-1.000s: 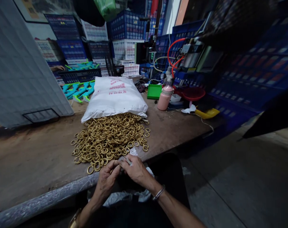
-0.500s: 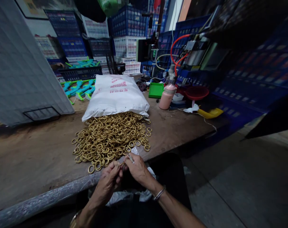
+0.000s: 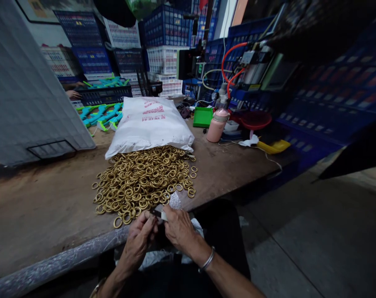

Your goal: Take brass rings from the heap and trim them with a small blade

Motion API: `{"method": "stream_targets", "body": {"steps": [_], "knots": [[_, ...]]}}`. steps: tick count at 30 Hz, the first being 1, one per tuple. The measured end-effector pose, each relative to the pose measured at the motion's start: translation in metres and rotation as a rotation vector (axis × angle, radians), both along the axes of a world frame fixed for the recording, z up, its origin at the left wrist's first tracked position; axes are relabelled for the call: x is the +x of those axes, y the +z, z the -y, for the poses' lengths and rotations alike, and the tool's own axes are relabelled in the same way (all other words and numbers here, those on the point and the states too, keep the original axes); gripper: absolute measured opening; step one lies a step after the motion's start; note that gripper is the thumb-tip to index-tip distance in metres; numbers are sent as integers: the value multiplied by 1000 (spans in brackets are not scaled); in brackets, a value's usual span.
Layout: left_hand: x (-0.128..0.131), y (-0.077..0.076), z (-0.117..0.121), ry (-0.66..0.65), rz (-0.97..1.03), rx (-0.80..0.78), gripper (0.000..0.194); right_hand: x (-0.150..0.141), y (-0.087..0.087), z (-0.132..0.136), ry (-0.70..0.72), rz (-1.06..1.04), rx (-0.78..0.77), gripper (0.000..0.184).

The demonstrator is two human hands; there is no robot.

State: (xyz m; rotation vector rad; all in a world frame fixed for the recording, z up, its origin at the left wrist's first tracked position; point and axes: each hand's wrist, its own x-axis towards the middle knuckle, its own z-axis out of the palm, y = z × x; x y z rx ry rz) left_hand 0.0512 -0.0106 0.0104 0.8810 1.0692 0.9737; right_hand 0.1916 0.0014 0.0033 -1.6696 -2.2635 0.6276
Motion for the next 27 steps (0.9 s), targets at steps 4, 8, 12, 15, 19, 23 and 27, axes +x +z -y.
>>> {"method": "stream_targets", "body": {"steps": [4,8,12,15,19,23,27], "knots": [[2,9,6,-10,83,-12,36,14,-2,-6,-89,16,70,19],[5,5,7,-46,249,-142,36,36,9,-34,-310,0,150,17],[5,-5,6,-125,281,-190,38,70,11,-83,-520,129,185,13],[5,-14,5,-117,278,-244,37,92,5,-114,-584,162,176,15],[7,-22,-1,-55,337,-288,33,100,-4,-135,-600,183,121,16],[9,-15,-4,-64,376,-285,32,97,-9,-142,-597,171,78,18],[6,0,-2,-49,444,-326,32,98,-10,-145,-594,131,63,19]]}}
